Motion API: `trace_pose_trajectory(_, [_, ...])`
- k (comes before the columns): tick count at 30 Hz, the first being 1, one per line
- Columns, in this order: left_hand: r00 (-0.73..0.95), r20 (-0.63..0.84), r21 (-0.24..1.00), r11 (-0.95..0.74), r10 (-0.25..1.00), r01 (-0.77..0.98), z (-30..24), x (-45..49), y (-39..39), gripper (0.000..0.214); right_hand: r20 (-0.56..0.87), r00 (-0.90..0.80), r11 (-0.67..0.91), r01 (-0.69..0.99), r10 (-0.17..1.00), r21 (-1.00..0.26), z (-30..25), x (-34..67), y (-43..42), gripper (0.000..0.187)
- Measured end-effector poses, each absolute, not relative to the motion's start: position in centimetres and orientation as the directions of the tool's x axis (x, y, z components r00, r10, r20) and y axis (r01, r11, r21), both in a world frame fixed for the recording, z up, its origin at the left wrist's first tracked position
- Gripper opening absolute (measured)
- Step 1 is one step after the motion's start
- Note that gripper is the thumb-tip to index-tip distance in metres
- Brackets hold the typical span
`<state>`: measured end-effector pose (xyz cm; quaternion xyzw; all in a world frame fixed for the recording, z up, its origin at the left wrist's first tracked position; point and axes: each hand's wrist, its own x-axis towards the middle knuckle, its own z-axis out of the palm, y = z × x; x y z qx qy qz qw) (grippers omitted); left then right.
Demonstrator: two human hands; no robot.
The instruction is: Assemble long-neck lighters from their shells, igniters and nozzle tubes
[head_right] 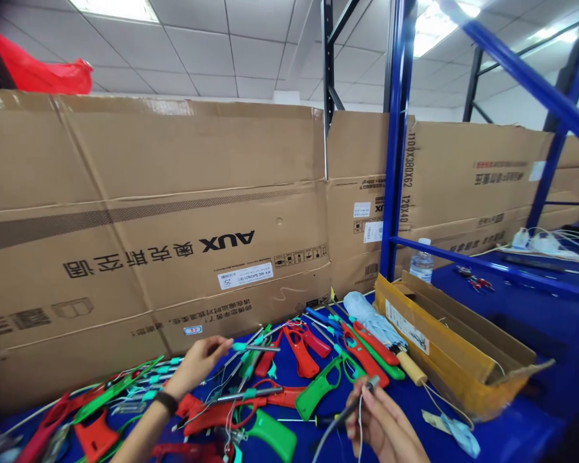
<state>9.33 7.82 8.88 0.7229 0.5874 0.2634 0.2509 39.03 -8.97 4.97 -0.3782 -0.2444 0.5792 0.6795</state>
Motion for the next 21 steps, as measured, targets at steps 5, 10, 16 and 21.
trace_pose_trajectory(5, [0.018, 0.099, 0.907, -0.098, 0.995, 0.41, 8.6, 3.9, 4.5, 0.057, -0.004, 0.267, 0.155, -0.572, 0.964, -0.805, 7.6, 36.2, -6.3, 0.036])
trace_pose_trajectory(10, [-0.18, -0.005, 0.996, 0.021, 0.984, 0.087, 6.4, 1.2, 1.3, 0.056, 0.068, 0.23, 0.192, -0.574, 0.971, -0.796, 8.8, 32.3, -4.1, 0.036])
trace_pose_trajectory(16, [-0.304, -0.106, 0.977, 0.042, 0.947, -0.21, 5.2, -0.1, -0.4, 0.042, 0.137, 0.186, 0.214, -0.504, 0.973, -0.837, 7.7, 28.9, -1.6, 0.037])
trace_pose_trajectory(21, [-0.349, -0.141, 0.944, 0.02, 0.927, -0.328, 4.5, 0.2, -0.7, 0.039, 0.073, 0.138, 0.135, -0.525, 0.988, -0.84, 6.0, 27.9, -0.8, 0.039])
